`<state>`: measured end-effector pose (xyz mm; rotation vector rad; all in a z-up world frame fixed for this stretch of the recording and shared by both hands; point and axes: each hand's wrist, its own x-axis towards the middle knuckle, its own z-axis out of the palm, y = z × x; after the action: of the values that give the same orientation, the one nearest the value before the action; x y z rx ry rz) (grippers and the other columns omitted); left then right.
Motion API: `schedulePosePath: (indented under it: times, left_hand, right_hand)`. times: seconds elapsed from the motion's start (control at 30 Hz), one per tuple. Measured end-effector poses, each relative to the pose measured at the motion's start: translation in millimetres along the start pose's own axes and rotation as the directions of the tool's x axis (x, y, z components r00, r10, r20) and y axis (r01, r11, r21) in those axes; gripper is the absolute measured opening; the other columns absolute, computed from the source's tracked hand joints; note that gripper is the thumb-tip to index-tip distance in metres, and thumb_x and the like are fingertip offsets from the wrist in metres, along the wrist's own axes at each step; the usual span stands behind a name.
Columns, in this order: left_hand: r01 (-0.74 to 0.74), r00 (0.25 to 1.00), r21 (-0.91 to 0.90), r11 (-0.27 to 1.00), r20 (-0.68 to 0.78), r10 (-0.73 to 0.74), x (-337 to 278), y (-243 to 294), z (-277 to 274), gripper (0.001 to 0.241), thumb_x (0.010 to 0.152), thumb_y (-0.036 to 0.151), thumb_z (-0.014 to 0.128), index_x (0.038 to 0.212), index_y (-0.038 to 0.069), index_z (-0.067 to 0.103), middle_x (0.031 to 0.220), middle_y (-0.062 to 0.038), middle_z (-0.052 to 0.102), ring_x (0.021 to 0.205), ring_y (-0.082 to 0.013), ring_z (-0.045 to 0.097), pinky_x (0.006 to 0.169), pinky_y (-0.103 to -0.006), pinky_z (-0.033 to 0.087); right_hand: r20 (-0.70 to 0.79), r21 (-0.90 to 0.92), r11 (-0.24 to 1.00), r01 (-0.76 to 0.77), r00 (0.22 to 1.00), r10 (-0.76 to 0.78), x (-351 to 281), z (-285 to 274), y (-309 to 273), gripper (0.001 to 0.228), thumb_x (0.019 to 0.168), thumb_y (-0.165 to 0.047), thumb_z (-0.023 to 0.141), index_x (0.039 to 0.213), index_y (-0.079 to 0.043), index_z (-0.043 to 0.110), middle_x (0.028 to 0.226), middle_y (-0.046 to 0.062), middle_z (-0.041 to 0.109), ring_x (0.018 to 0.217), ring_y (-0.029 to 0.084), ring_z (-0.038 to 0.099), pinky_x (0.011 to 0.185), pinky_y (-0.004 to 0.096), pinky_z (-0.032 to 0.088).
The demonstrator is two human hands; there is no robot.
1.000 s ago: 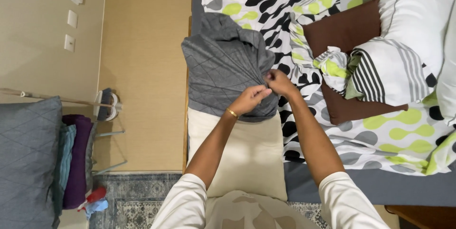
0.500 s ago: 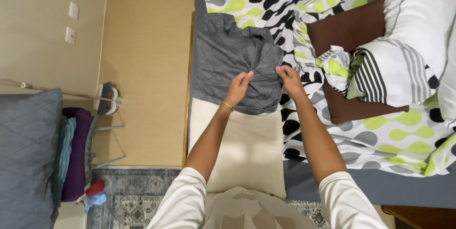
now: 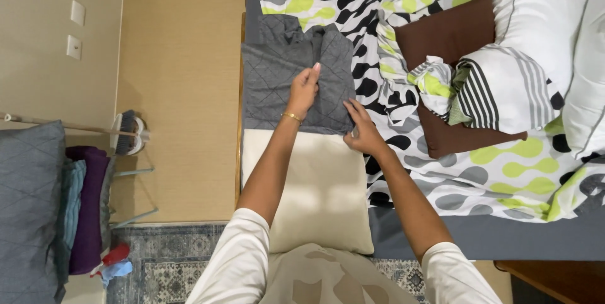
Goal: The person inserts a white pillow into a gray quilted pillowcase on a bed. They repeatedly adjust the fabric, pull the corners, and smooth the surface to fit the case properly around the pillow.
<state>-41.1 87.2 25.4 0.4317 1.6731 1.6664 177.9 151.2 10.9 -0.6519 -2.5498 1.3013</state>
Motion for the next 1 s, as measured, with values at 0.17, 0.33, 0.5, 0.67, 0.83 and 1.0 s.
schedulePosePath:
  times: [0.17, 0.33, 0.5, 0.67, 0.83, 1.0]
  left_hand:
    - [-0.014, 1.000, -0.053, 0.998, -0.003, 0.014, 6, -13, 8, 0.037, 0.103, 0.046, 0.059, 0.077, 0.019, 0.061, 0.052, 0.007, 0.039, 0.045, -0.0027, 0.037, 0.045, -0.0169, 0.029]
    - [-0.046, 0.999, 0.013, 0.999, -0.013, 0.046, 9, -34, 0, 0.041, 0.104, 0.049, 0.059, 0.077, 0.018, 0.064, 0.050, 0.004, 0.044, 0.044, -0.0059, 0.042, 0.046, -0.0191, 0.032]
    - [-0.644, 0.765, 0.725, 0.244, 0.600, 0.235, -76, 12, 19, 0.061, 0.087, 0.059, 0.070, 0.132, 0.018, 0.060, 0.131, -0.010, 0.063, 0.127, -0.0303, 0.054, 0.093, -0.0474, 0.051]
    - [-0.584, 0.778, 0.810, 0.052, 0.540, 0.321, -44, -67, 24, 0.028, 0.089, 0.023, 0.061, 0.115, 0.021, 0.070, 0.105, -0.002, 0.071, 0.104, -0.0244, 0.068, 0.088, -0.0420, 0.054]
    - [-0.380, 0.922, 0.834, 0.401, 0.374, 0.098, -59, -37, 34, 0.039, 0.086, 0.024, 0.056, 0.123, 0.019, 0.067, 0.112, -0.009, 0.076, 0.107, -0.0342, 0.073, 0.093, -0.0495, 0.057]
    - [-0.443, 0.885, 0.635, 0.634, 0.421, 0.197, -67, 9, 41, 0.040, 0.085, 0.014, 0.064, 0.125, 0.015, 0.065, 0.113, -0.017, 0.075, 0.113, -0.0403, 0.069, 0.098, -0.0515, 0.054]
  right_hand:
    - [-0.295, -0.242, 0.956, 0.168, 0.926, -0.238, 3, 18, 31, 0.050, 0.089, -0.013, 0.074, 0.137, -0.009, 0.062, 0.141, 0.018, 0.057, 0.134, 0.036, 0.053, 0.116, 0.047, 0.041]
    - [-0.451, -0.208, 0.972, 0.109, 0.871, -0.194, 6, 33, 71, 0.010, 0.100, -0.017, 0.071, 0.102, -0.012, 0.080, 0.104, 0.006, 0.078, 0.110, 0.026, 0.072, 0.105, 0.038, 0.054]
    - [-0.424, 0.339, 0.940, -0.048, 0.884, 0.198, 6, 26, 97, 0.013, 0.109, -0.015, 0.062, 0.108, -0.010, 0.074, 0.092, 0.004, 0.072, 0.093, 0.014, 0.062, 0.092, 0.038, 0.051]
    - [-0.316, 0.268, 0.963, -0.008, 0.944, 0.096, 3, 12, 58, 0.010, 0.108, -0.016, 0.060, 0.105, -0.013, 0.069, 0.089, 0.002, 0.065, 0.092, 0.021, 0.060, 0.091, 0.040, 0.048]
    - [-0.249, -0.083, 0.990, 0.118, 0.959, -0.135, -4, 10, 28, 0.082, 0.073, -0.017, 0.079, 0.148, -0.006, 0.048, 0.139, 0.025, 0.050, 0.129, 0.051, 0.048, 0.109, 0.064, 0.038]
    - [0.083, 0.235, 0.727, -0.646, 0.758, 0.647, 11, 11, 74, 0.118, 0.079, -0.088, 0.063, 0.167, -0.027, 0.014, 0.162, 0.021, 0.036, 0.152, 0.038, 0.033, 0.127, 0.049, 0.024]
